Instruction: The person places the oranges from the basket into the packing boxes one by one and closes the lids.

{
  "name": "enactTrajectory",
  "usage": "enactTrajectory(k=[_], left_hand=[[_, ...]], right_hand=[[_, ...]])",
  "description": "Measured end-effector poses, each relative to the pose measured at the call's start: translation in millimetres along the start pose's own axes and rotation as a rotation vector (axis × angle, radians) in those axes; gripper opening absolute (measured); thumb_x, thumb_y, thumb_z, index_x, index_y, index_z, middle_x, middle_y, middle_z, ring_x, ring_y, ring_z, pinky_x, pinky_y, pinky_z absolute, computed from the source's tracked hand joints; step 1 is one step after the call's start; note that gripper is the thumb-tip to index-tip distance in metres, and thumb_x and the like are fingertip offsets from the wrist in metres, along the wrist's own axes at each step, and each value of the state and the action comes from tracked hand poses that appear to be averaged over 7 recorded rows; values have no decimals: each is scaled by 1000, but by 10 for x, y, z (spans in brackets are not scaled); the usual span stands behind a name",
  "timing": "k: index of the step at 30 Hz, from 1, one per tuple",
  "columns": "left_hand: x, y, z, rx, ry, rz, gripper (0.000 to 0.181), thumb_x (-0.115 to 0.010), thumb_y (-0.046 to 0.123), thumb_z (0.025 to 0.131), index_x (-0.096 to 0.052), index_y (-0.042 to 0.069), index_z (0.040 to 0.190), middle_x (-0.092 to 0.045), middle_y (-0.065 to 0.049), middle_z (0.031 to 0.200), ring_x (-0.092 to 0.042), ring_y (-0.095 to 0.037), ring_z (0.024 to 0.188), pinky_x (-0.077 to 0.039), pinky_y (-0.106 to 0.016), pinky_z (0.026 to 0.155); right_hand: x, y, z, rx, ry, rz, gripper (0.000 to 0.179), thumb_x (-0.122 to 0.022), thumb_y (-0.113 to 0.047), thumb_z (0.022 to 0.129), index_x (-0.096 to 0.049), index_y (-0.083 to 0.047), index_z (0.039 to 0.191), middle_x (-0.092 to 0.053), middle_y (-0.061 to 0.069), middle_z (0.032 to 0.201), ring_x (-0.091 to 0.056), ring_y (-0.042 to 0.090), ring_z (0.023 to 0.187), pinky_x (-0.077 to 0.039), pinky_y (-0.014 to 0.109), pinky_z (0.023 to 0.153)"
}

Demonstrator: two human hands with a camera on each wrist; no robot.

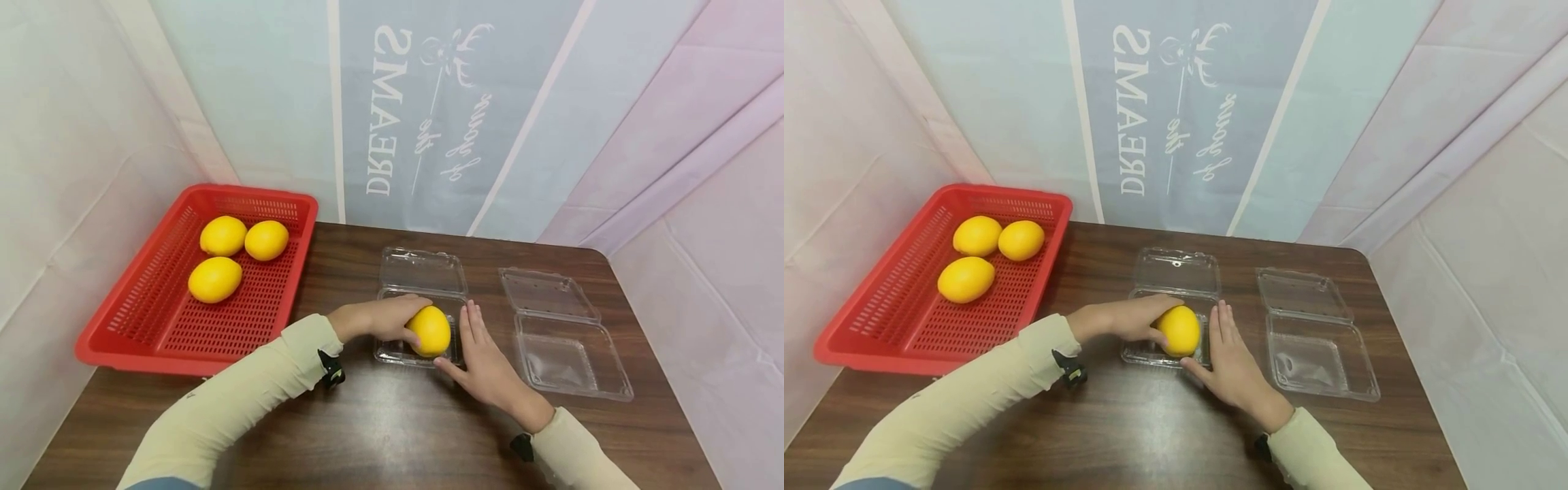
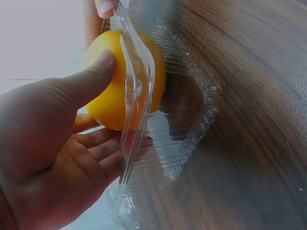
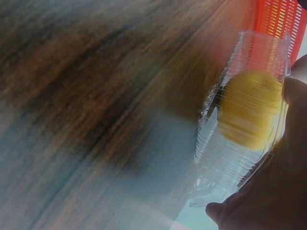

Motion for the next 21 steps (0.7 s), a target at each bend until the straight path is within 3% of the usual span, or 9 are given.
enactTrajectory(k=[21], left_hand=[[-29,-22,152,-55,-1,-13,78,-75,21,94,-33,4,157,-38,-12,160,-36,-25,147,-26,-37,122]], right_hand=[[-10,3,3,-2,19,32,108,-65,-52,97,0,10,157,1,32,164,-6,46,152,-28,60,114]])
Point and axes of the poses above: each hand's wrist, its own z-axis towards the middle knuckle, its own x-axis out of the back of the hand, y = z × x, the point moved 3 cm from there along z, towards the middle knuckle
